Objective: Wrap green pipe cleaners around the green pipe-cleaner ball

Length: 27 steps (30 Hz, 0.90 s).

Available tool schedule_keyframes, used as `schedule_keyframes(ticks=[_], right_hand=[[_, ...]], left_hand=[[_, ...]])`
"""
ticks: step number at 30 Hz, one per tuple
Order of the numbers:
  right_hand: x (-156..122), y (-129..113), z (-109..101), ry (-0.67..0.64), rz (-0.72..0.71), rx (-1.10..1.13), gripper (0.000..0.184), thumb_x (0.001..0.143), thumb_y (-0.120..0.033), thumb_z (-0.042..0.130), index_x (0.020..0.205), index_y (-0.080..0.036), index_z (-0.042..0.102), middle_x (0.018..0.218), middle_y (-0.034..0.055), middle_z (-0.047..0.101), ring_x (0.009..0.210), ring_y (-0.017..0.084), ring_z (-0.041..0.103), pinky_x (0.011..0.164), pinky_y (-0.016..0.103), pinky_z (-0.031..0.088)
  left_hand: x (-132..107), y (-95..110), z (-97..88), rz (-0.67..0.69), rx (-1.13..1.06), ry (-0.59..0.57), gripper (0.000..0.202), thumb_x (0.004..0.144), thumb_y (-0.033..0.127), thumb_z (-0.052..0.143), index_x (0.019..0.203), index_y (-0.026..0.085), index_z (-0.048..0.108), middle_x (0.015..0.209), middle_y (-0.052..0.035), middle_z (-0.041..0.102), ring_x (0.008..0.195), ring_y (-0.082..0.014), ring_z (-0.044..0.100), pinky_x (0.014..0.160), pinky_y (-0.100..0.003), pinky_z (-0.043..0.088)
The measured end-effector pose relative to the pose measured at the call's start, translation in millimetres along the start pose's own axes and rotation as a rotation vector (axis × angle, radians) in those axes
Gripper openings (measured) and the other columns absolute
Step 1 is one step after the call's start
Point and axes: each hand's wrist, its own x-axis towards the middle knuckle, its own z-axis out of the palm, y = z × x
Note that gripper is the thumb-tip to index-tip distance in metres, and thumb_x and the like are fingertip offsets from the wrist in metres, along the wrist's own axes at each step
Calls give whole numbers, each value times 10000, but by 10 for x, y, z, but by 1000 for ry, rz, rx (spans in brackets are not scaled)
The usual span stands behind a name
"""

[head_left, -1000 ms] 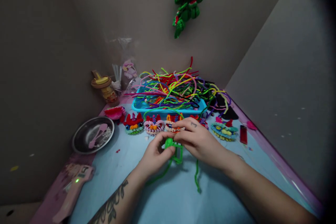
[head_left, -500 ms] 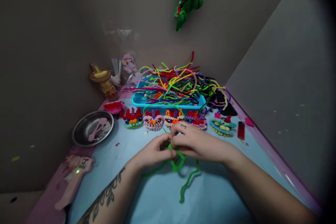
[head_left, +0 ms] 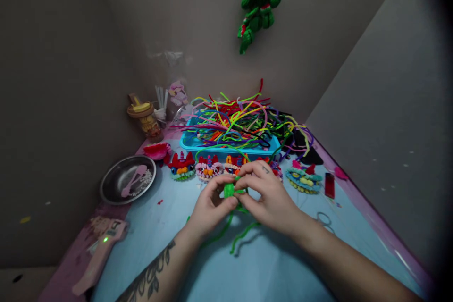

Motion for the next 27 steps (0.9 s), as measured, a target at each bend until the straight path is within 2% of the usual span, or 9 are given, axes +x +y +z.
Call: schedule_keyframes(ticks=[2,7,12,16,19,21,23,27], right_hand=[[-20,-17,51,63,62,-17,114,765,-94,595,763,-201,635,934,68,574,949,231,505,815,387,429],[-63,-21,165,91,178,-78,121,781,-96,549,734,-199,594,1020,88,532,1037,273,451,867,468,411],[-75,24,235,43,207,-71,149,777,-70,506,719,-198,554,1063,96,520,1064,279,443,888,501,407],[-39,48,217,56,285,1,92,765,-133,575,707,-201,596,1035,83,521,1069,279,473,915,499,397],[-8,65,180,56,297,123,91,773,-143,581,806,-208,637,1011,72,541,1029,243,527,912,440,424],[10,83,151,49,260,204,126,801,-148,559,880,-210,636,963,63,572,969,212,560,867,382,453],[26,101,122,35,244,242,103,820,-159,547,861,-204,631,885,48,600,887,188,581,796,330,467],[51,111,91,-22,375,264,95,807,-203,556,736,-186,617,724,15,615,705,160,577,640,276,447]], left_hand=[[-21,-28,6,87,92,52,321,768,290,691,1065,224,589,1159,-87,572,1120,-228,535,932,-362,442],[-78,-31,14,229,430,100,322,798,202,640,1107,237,557,1217,-112,497,1170,-252,493,835,-357,510],[-86,11,2,430,714,91,395,797,127,615,1159,250,517,1191,-102,525,1140,-237,521,936,-431,461],[-70,4,-18,405,716,125,366,798,134,612,1139,244,535,1177,-97,537,1137,-236,524,924,-421,469],[-57,-2,-26,330,659,159,317,797,165,622,1098,241,560,1171,-97,540,1133,-240,525,888,-407,489],[-51,4,-26,294,629,162,291,797,178,627,1076,237,570,1168,-97,543,1127,-240,530,889,-407,490],[-47,18,-21,272,611,156,276,796,186,632,1061,233,575,1161,-96,547,1117,-238,539,897,-411,486],[-43,39,-13,274,613,164,261,787,188,645,1037,228,587,1142,-94,559,1097,-238,555,903,-418,486]])
